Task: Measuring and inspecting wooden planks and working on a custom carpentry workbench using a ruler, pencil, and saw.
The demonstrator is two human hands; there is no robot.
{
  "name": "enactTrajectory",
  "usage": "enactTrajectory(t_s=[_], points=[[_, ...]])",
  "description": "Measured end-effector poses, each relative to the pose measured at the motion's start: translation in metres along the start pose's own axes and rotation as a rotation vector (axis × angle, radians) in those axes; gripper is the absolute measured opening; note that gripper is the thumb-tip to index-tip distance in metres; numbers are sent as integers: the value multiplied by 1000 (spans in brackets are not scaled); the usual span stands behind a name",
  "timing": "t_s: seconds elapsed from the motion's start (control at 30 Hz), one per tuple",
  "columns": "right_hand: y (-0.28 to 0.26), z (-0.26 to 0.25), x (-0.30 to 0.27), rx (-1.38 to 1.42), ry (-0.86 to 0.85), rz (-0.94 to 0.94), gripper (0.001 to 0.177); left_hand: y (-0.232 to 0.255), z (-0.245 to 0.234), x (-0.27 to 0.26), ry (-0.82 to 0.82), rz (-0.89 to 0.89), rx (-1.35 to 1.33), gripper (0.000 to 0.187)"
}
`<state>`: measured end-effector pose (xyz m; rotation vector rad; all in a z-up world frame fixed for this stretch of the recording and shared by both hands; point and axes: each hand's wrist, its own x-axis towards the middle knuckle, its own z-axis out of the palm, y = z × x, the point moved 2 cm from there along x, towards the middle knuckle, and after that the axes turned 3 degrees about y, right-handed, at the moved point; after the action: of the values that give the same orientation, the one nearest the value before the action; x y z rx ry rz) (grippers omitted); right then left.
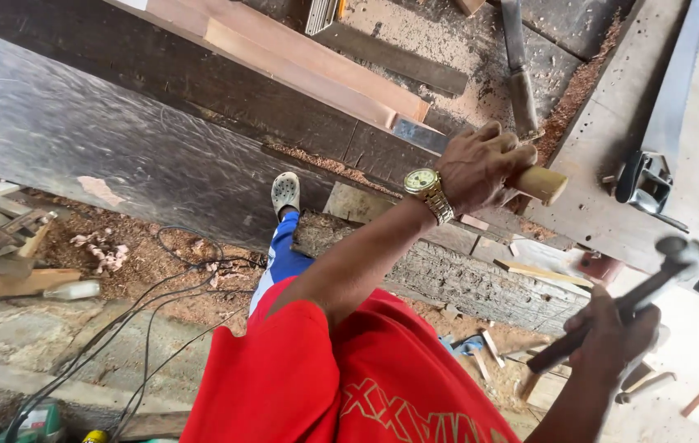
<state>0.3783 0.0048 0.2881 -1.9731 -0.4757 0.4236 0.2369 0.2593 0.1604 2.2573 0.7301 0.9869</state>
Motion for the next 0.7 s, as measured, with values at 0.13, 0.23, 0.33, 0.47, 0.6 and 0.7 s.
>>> enactTrajectory(t_s=[0.13,0.23,0.33,0.47,0.6,0.7], points=[[-28,6,-36,-57,32,-103,25,-5,-5,2,0,-62,-8,58],[-42,16,-46,12,-78,-225,22,-7,-8,1,16,-54,-20,54],[-57,30,-53,87,-143,-261,22,-8,-13,2,88,-42,-23,53],[-68,44,-55,91,-151,-255,23,-10,-17,2,141,-34,-34,53],[-66,63,-46,7,-161,-268,24,-13,-18,2,139,-41,-97,51],[-62,88,-38,-59,-190,-230,22,-12,-24,4,150,-55,-102,48]])
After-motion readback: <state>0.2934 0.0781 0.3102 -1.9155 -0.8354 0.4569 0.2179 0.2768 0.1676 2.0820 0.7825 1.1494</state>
